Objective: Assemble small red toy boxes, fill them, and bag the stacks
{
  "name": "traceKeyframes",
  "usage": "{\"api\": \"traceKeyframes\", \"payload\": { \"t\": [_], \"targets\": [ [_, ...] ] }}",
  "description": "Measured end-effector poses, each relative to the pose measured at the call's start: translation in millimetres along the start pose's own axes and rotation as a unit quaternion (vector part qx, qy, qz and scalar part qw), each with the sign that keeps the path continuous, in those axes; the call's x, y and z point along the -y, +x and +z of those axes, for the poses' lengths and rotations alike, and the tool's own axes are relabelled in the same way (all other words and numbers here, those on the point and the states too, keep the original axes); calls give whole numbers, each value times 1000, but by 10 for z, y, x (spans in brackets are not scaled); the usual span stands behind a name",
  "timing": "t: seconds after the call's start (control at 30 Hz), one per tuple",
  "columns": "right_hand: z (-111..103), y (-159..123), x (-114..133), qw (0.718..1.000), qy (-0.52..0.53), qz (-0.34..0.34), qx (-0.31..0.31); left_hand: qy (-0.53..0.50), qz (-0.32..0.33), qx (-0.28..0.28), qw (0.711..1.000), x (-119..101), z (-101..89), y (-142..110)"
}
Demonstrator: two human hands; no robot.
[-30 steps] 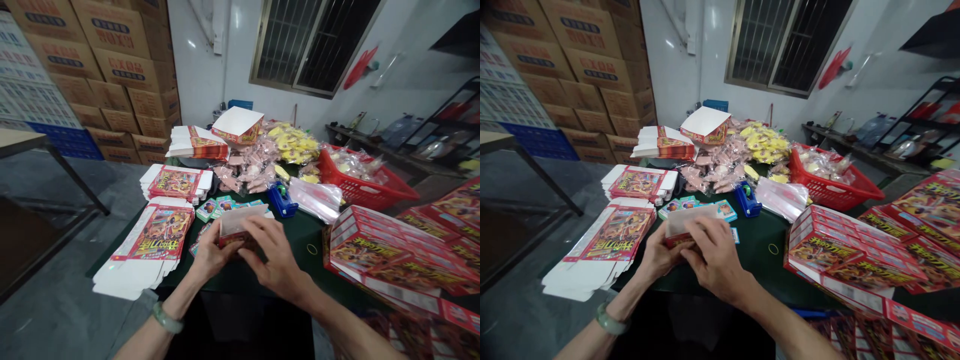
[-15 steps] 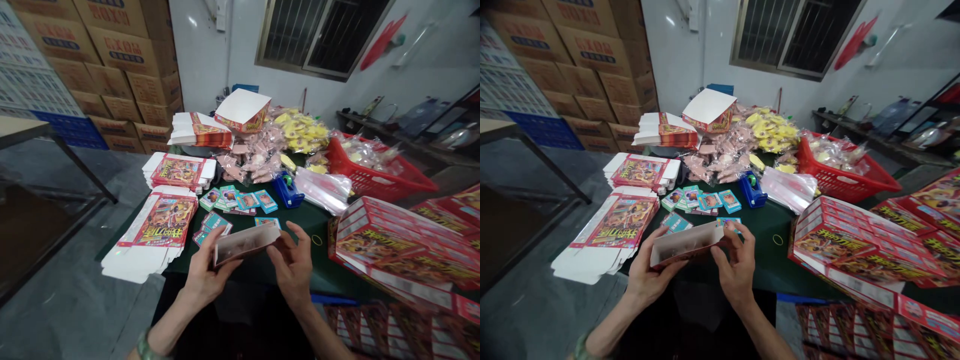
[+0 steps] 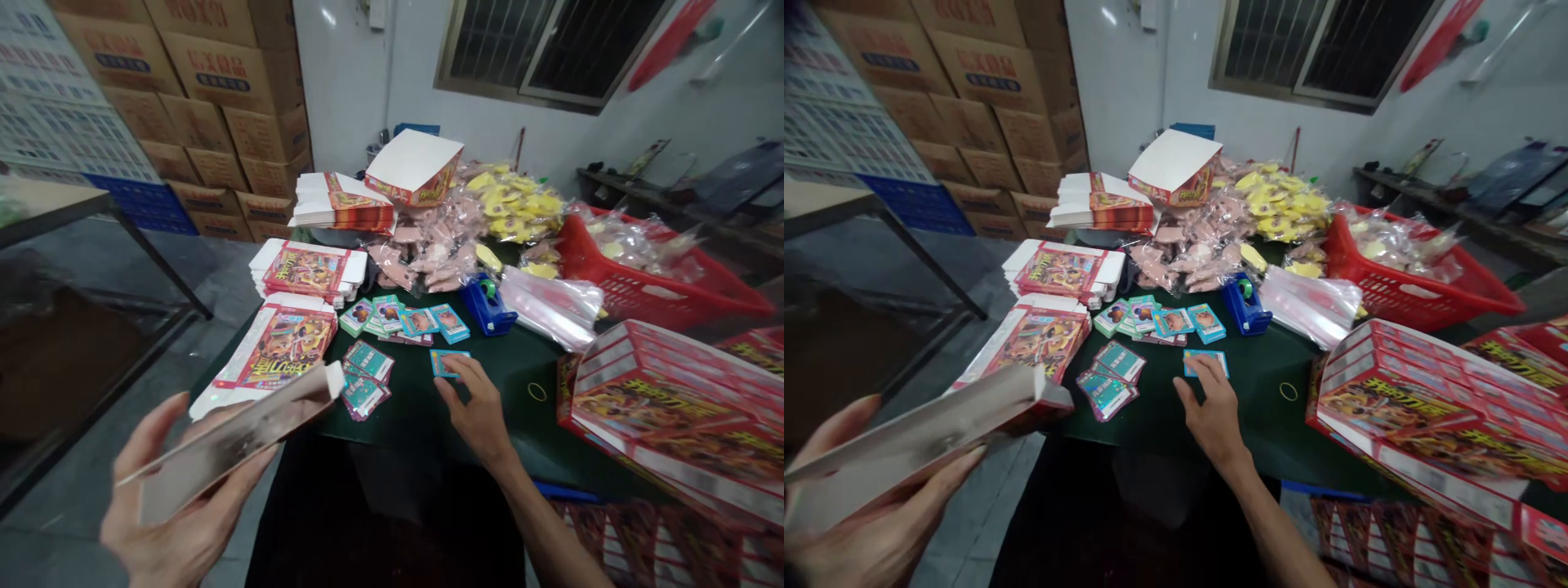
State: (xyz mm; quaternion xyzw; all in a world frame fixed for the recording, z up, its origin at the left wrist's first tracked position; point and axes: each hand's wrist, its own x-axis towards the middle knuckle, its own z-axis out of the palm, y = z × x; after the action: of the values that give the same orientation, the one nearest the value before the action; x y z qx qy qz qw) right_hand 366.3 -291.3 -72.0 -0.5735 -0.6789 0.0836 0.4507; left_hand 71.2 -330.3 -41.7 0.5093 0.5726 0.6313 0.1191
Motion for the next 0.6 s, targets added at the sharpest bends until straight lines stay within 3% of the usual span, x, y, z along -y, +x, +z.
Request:
{"api": "traceKeyframes", "payload": {
  "t": [0.1,0.2,0.3,0.4,0.5,0.6],
  "targets": [
    [-102,-39,468,987,139,-70,44,-19,83,26,996,-174,182,-59],
    [-95,-109,674,983,143,-109,-44,-111,152,51,981,-259,573,-122],
    [31,-120,551,973,130,-54,-183,-168,178,63,968,-211,1059,-194],
    [96,-101,296,972,123,-35,-198,-186,240,103,947,-106,1410,-273],
    [26,-124,118,983,70,-70,-153,-195,273,146,931,-49,1488,-316],
    [-130,-156,59,985,44,-111,-127,-229,259,215,913,-98,1384,-299]
  ]
}}
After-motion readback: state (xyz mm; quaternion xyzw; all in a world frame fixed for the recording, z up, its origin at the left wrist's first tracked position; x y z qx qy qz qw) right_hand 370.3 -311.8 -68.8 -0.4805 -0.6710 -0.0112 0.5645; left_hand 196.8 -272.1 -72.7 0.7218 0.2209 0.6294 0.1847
